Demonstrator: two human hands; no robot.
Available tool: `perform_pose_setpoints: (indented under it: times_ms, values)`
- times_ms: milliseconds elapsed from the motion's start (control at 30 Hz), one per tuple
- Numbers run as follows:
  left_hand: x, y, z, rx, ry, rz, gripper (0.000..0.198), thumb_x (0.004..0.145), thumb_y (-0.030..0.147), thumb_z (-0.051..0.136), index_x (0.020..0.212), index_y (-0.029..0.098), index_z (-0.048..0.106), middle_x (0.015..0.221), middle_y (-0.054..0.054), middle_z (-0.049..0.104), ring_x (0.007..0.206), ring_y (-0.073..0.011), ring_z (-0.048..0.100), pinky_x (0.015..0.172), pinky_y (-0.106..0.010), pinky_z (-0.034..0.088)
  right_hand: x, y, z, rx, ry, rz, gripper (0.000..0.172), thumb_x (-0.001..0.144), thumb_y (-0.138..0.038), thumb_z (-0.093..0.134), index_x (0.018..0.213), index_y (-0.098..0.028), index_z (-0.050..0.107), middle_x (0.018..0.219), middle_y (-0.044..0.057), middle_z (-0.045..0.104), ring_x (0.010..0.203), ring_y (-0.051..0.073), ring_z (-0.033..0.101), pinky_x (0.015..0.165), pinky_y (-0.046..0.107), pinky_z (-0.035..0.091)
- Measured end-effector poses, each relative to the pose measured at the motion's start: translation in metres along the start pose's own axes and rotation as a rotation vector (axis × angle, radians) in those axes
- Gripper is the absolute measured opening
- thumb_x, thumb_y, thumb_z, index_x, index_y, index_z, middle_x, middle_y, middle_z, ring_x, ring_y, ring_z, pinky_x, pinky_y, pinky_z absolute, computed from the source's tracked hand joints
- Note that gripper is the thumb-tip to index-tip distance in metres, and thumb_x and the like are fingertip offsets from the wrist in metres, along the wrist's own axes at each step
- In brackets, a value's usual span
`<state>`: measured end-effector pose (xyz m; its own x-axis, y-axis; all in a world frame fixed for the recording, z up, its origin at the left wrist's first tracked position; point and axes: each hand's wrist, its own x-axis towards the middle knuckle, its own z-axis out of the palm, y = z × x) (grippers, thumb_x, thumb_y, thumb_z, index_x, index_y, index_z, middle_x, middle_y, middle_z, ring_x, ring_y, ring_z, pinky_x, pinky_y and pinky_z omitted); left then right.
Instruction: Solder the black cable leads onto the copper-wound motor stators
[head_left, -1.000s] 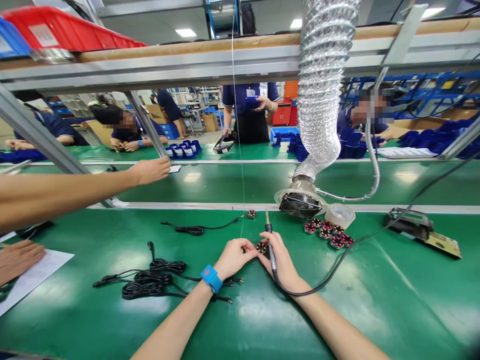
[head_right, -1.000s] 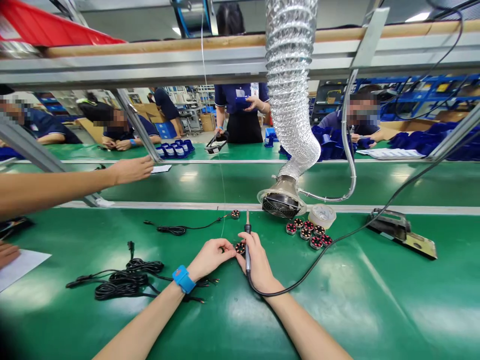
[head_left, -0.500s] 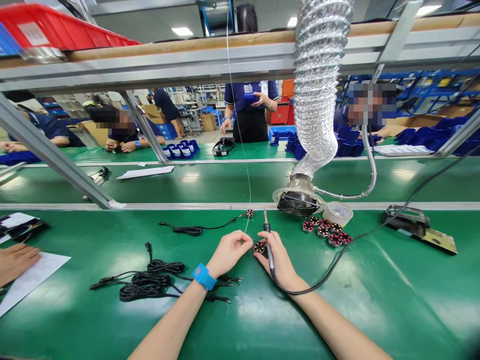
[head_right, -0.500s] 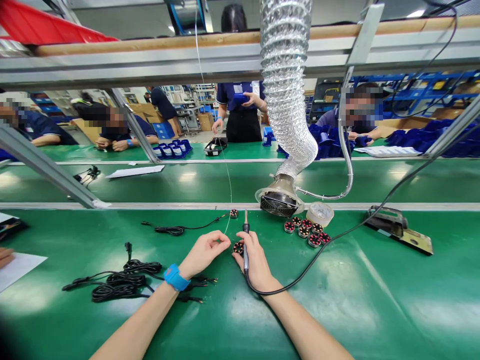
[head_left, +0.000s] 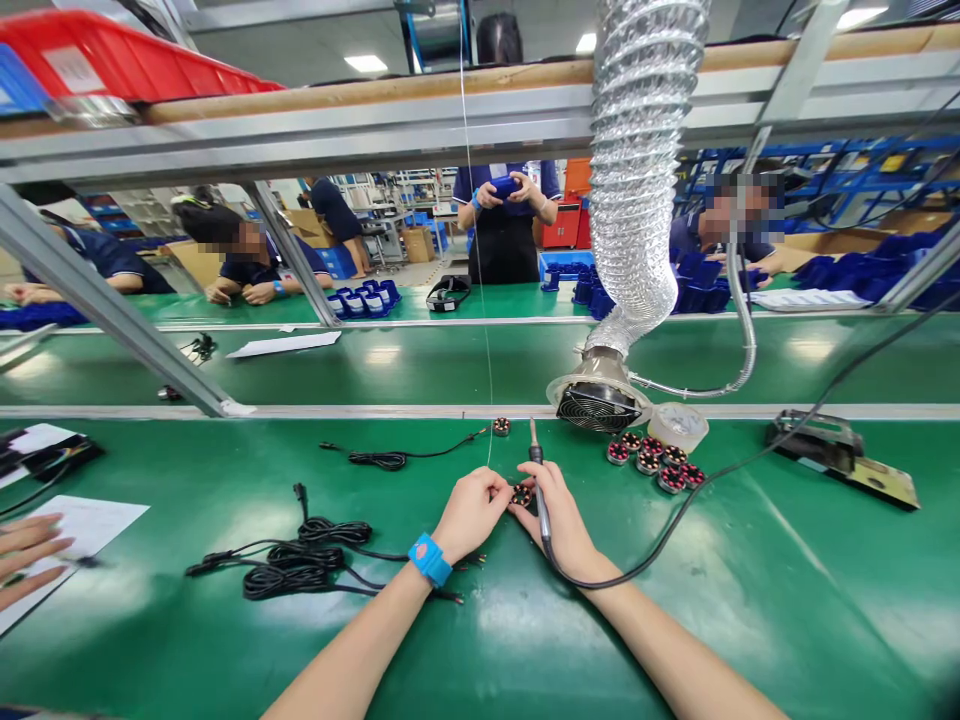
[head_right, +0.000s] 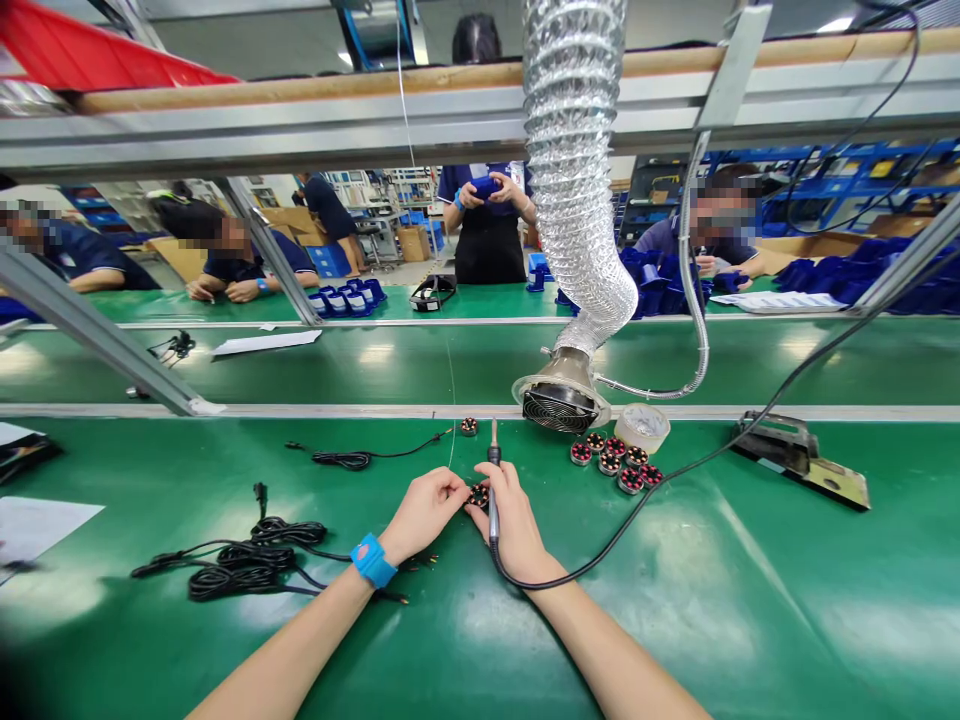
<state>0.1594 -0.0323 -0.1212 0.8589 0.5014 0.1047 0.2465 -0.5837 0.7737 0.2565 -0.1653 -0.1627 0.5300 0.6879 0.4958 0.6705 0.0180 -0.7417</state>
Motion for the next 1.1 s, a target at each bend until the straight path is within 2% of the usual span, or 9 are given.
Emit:
perform_pose_setpoints:
  times_ms: [67,133,300,433,533,700,800,900,1100]
  values:
    - [0.002,-0.001,-0.001,-0.127,0.025,-0.068,0.024,0.083,0.035,0.055,0.073,0.016,0.064,0.074,-0.002,0.062,0.068,-0.0149,0.055,0.064,-0.026,0.041,0.0,-0.001,-0.001,0.006,-0.017,0.012,0.049,0.082,-0.013,0.063,0.125,-0.026,0.045,0.115,0.006,0.047,0.094,0.015,0.061,0.087,0.031,0.053]
    - [0.005,-0.002,-0.004,-0.162,0.062,-0.059,0.027,0.085,0.039,0.054,0.078,0.016,0.066,0.077,-0.003,0.064,0.07,-0.0154,0.056,0.066,-0.026,0.041,0.0,-0.003,-0.002,0.007,-0.034,0.018,0.049,0.082,-0.012,0.063,0.126,-0.027,0.045,0.116,0.006,0.047,0.095,0.015,0.061,0.088,0.031,0.053]
    - [0.007,-0.004,-0.007,0.037,0.047,0.124,0.027,0.09,0.034,0.049,0.088,0.02,0.072,0.081,-0.003,0.061,0.074,-0.0152,0.055,0.07,-0.026,0.04,0.0,-0.003,-0.003,0.023,-0.041,0.01,0.048,0.083,-0.013,0.062,0.126,-0.026,0.045,0.115,0.006,0.047,0.095,0.016,0.061,0.087,0.031,0.053]
    - [0.008,-0.004,-0.003,0.133,0.046,0.143,0.023,0.088,0.031,0.051,0.079,0.019,0.069,0.081,-0.003,0.06,0.076,-0.0154,0.055,0.071,-0.026,0.04,0.0,0.001,0.0,0.038,-0.048,0.021,0.05,0.082,-0.012,0.063,0.126,-0.027,0.044,0.117,0.006,0.046,0.095,0.015,0.06,0.088,0.032,0.053]
    - [0.009,-0.006,0.002,0.056,0.036,0.052,0.024,0.085,0.033,0.051,0.074,0.017,0.066,0.077,-0.004,0.061,0.071,-0.0152,0.054,0.068,-0.026,0.039,0.0,0.002,0.001,0.039,-0.049,0.026,0.05,0.082,-0.011,0.062,0.126,-0.026,0.045,0.118,0.006,0.046,0.096,0.016,0.06,0.088,0.032,0.053]
    - [0.01,-0.005,0.0,-0.225,-0.006,-0.178,0.033,0.076,0.045,0.056,0.074,0.014,0.066,0.074,-0.005,0.065,0.069,-0.0164,0.054,0.067,-0.027,0.039,0.0,0.001,-0.001,0.029,-0.05,0.017,0.049,0.081,-0.011,0.063,0.125,-0.026,0.045,0.118,0.007,0.046,0.096,0.016,0.061,0.088,0.032,0.053]
    - [0.008,-0.001,-0.008,-0.242,0.007,-0.228,0.042,0.075,0.053,0.055,0.072,0.013,0.066,0.064,-0.002,0.06,0.062,-0.0145,0.048,0.063,-0.026,0.035,0.0,0.0,-0.002,0.023,-0.054,0.021,0.048,0.082,-0.013,0.063,0.125,-0.026,0.045,0.118,0.007,0.046,0.097,0.017,0.061,0.089,0.033,0.053]
    - [0.005,0.001,-0.012,-0.254,-0.065,-0.259,0.047,0.075,0.058,0.055,0.07,0.013,0.067,0.06,-0.001,0.057,0.059,-0.0133,0.045,0.061,-0.026,0.031,0.0,0.001,-0.002,0.027,-0.056,0.023,0.047,0.083,-0.014,0.063,0.125,-0.026,0.045,0.117,0.007,0.046,0.097,0.017,0.061,0.089,0.034,0.054]
    - [0.004,-0.002,-0.002,-0.425,-0.16,-0.271,0.041,0.069,0.054,0.063,0.067,0.013,0.064,0.067,-0.001,0.061,0.065,-0.013,0.048,0.066,-0.025,0.034,0.0,0.002,0.0,0.041,-0.044,0.013,0.046,0.084,-0.014,0.061,0.125,-0.026,0.045,0.116,0.007,0.046,0.096,0.017,0.061,0.088,0.033,0.054]
